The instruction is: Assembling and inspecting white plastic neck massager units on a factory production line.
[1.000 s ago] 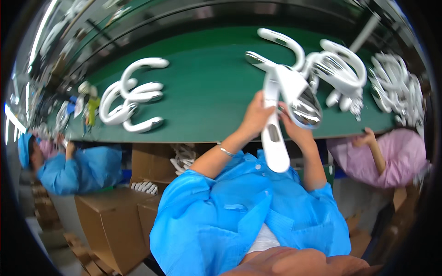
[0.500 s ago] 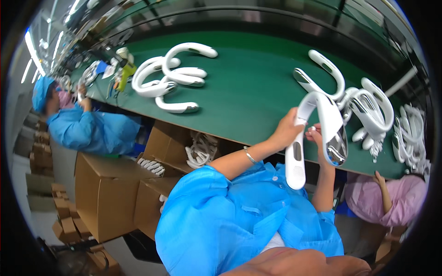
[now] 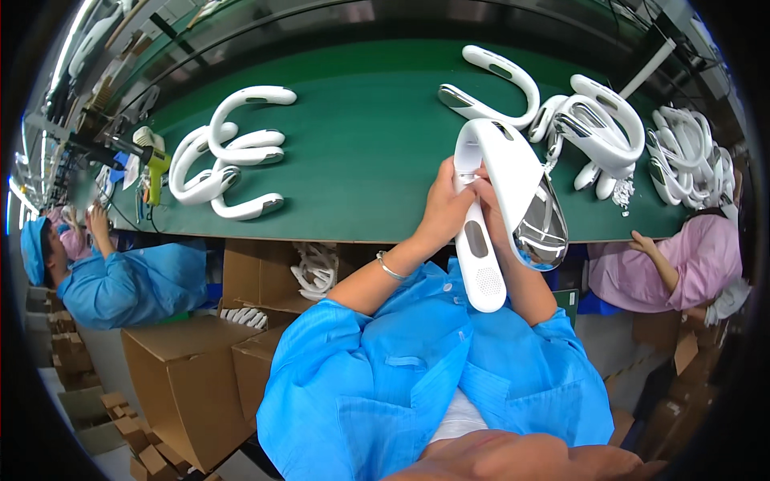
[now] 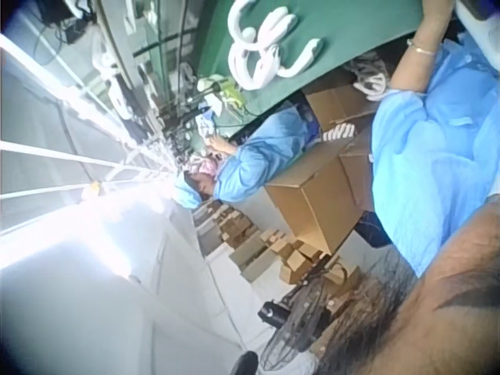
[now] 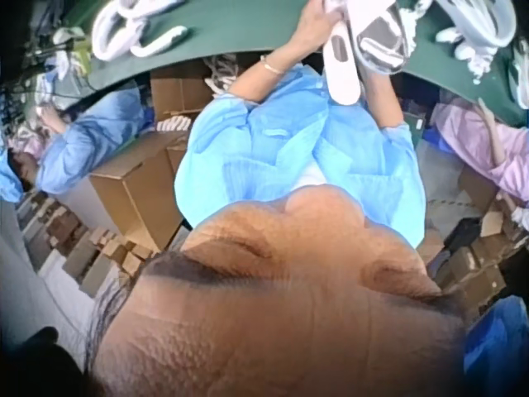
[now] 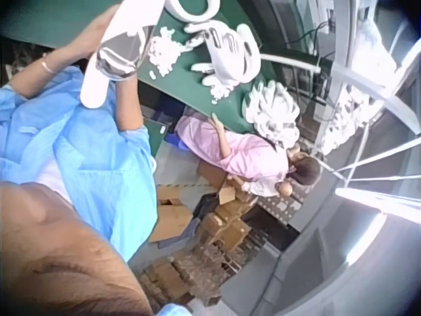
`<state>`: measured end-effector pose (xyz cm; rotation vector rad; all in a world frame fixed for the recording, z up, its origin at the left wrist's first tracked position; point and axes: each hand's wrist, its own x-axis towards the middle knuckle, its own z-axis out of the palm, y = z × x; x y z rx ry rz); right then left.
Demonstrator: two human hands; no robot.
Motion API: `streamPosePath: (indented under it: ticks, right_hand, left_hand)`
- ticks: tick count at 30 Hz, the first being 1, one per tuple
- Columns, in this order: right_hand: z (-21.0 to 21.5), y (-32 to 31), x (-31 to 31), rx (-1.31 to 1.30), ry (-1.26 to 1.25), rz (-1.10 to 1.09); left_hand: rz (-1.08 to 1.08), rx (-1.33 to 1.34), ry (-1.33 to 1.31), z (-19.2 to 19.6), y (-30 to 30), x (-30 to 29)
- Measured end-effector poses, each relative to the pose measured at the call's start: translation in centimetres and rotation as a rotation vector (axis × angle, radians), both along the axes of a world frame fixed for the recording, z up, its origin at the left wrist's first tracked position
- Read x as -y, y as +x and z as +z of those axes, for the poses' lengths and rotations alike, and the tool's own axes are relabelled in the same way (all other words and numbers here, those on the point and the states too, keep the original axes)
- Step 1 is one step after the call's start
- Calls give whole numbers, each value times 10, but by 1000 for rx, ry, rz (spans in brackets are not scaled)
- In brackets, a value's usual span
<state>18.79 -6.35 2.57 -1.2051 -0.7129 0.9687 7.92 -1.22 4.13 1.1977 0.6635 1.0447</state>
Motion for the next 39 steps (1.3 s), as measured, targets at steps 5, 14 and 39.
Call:
streamPosePath:
  ticks: [5,14,39]
  right_hand:
    - [1,-4,5,-310,-17,-51]
    - [7,12,22,-121,12,45]
    - [1,19,36,-119,21,145]
  left_hand:
    - [-52,40,-61,6,1,7]
    - [-122,106,-2,-5,-5,12]
    - [-61,-111,444,30,-20,29]
